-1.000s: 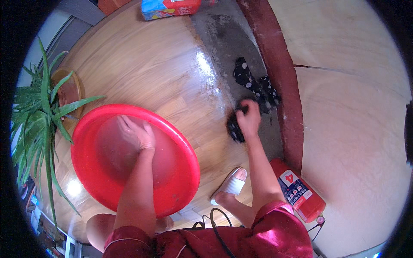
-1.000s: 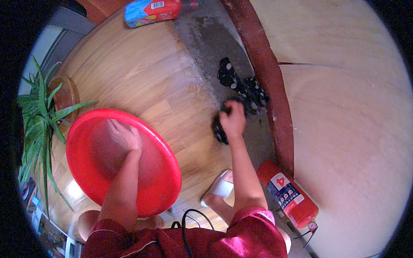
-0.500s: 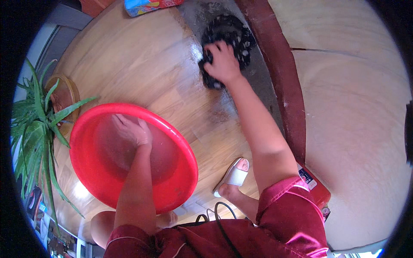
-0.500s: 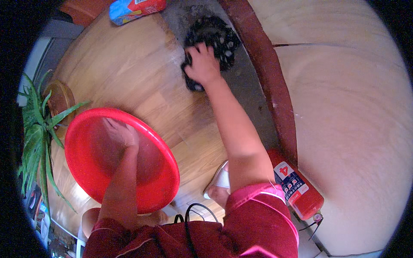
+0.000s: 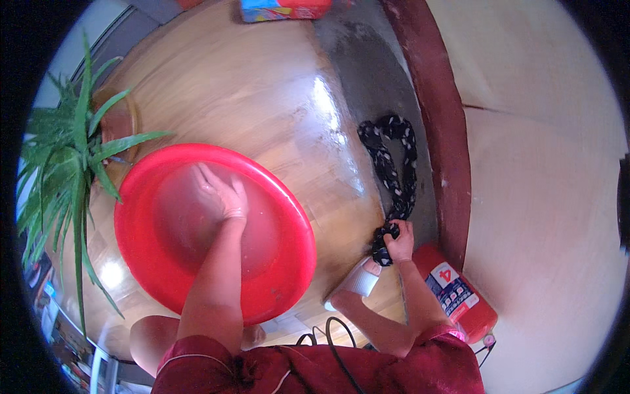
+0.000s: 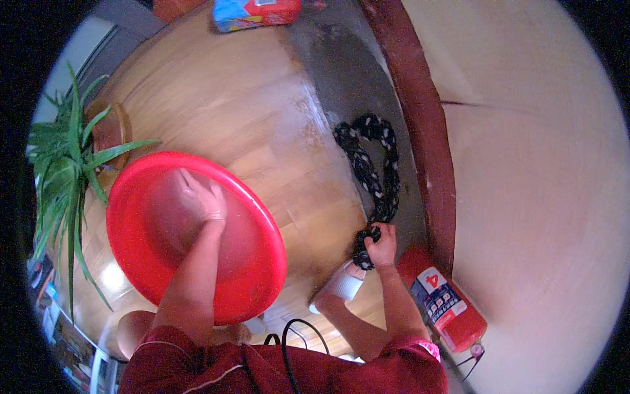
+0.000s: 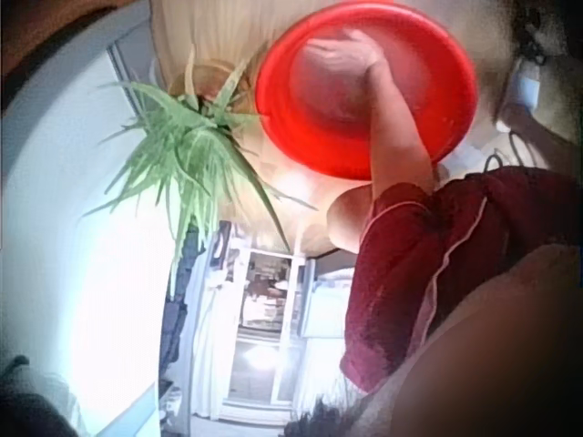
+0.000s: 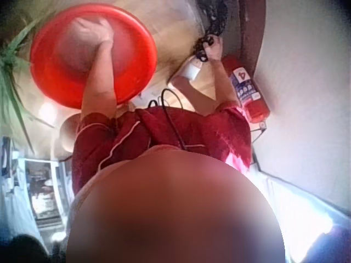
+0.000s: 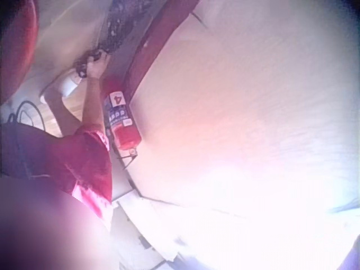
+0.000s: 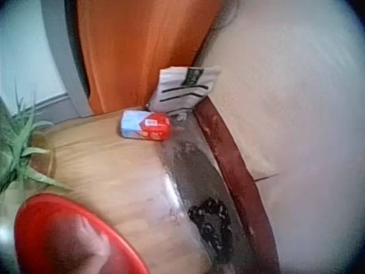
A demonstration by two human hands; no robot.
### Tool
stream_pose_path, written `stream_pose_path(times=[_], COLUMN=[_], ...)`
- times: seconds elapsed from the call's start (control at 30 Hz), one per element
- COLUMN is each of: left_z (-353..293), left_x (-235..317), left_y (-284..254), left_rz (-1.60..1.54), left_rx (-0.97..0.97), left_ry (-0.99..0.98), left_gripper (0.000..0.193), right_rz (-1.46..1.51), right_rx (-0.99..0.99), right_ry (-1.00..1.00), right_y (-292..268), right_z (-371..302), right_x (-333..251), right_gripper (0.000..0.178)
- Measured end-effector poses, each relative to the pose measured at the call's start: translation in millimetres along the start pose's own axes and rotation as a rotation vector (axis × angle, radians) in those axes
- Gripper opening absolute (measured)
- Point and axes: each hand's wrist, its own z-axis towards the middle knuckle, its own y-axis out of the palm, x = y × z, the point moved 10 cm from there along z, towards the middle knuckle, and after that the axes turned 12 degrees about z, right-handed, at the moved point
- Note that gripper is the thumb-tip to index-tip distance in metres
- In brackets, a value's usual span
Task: The person washes a cloth in a red basin, wrings it out, and wipes the wooden floor. They repeat the process of rinsing the cloth and wiping different areas of the floor, including near a fire extinguisher and a potted plant.
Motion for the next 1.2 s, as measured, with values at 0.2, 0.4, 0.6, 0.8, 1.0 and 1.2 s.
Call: stream_pose_path(times=[0.2, 0.4, 0.6, 0.8, 1.0, 1.2], left_z=[-7, -7, -10, -9, -13, -7], left_x=[-6, -8, -13, -16, -13, -22], left_y=[1, 5, 11, 17, 14, 27], left_rz=[-0.051, -0.04, -0.066, -0.062, -0.095, 0.027], left_rx=[0.103, 0.069, 0.051, -0.01, 0.015, -0.226], left_ry=[0.001, -0.03, -0.069, -0.081, -0.087, -0.154], left_gripper=[0.079, 0.081, 0.081, 0.083, 0.085, 0.076], right_rz=[0.198, 0.063, -0.098, -0.156, -0.151, -0.105], right_rx=[0.09, 0.11, 0.079, -0.011, -0.024, -0.014], right_ry=[-0.357, -0.529, -0.494, -0.474, -0.434, -0.32], right_y=[31, 62, 72, 66, 53, 48], right_z=[82, 218, 246, 220, 152, 114], right_x=[-135, -304, -327, -303, -213, -153], right_gripper=[0.033, 0.038, 0.045, 0.039, 0.037, 0.036])
